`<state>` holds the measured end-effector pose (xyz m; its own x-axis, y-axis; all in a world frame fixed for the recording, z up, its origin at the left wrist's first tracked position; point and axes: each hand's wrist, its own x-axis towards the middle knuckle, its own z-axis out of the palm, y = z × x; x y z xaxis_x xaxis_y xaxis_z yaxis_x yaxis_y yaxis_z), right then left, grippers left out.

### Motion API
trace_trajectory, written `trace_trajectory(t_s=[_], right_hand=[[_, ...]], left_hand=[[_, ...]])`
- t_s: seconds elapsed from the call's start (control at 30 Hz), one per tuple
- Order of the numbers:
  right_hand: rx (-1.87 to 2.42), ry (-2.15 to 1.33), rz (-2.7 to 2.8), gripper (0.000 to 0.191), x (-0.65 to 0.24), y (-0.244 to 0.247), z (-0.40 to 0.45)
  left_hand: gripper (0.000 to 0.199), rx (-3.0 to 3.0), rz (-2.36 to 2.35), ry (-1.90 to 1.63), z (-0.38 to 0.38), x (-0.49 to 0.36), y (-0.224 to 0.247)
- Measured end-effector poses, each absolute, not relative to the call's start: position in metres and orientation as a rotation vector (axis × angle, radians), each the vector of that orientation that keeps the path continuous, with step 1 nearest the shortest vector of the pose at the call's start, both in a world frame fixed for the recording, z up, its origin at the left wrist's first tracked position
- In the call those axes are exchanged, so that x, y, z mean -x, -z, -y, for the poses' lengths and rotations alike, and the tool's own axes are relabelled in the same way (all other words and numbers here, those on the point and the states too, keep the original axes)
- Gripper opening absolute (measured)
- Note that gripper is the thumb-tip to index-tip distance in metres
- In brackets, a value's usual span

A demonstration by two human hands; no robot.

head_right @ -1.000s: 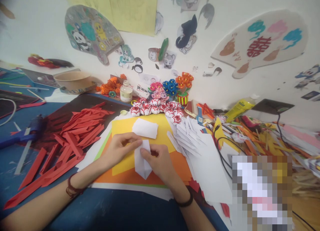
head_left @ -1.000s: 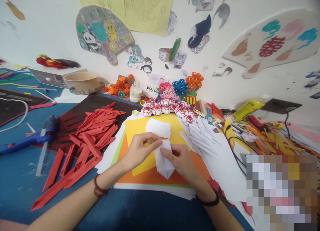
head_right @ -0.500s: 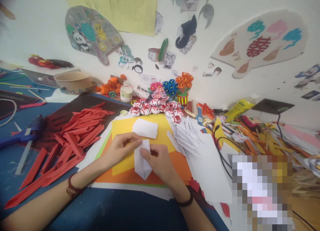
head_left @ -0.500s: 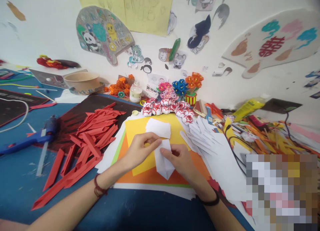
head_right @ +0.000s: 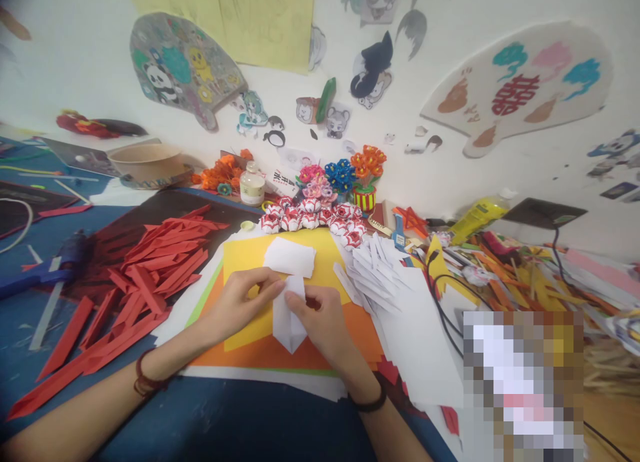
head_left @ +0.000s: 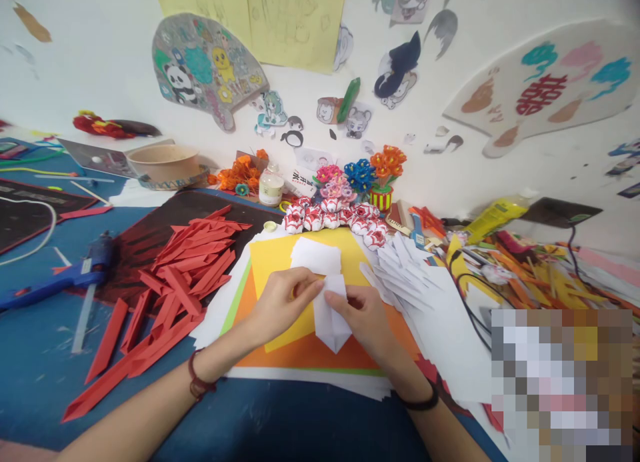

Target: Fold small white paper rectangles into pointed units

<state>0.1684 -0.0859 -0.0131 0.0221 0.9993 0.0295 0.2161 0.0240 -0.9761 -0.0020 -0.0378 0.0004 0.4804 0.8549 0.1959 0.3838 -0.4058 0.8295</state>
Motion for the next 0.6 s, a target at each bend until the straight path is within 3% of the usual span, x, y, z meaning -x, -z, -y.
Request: trace_trajectory(t_s=[0.3, 0.6], right_hand=[[1.391, -0.985, 1.380, 0.043, -0.171, 0.014, 0.085], [1.342, -1.194, 1.498, 0.034, -0.173, 0.010, 0.084]], left_hand=[[0.038, -1.965, -0.998, -0.766, 0.037, 0.002, -0.001], [0.025, -1.699, -0.880, -0.740, 0.026, 0.009, -0.001]])
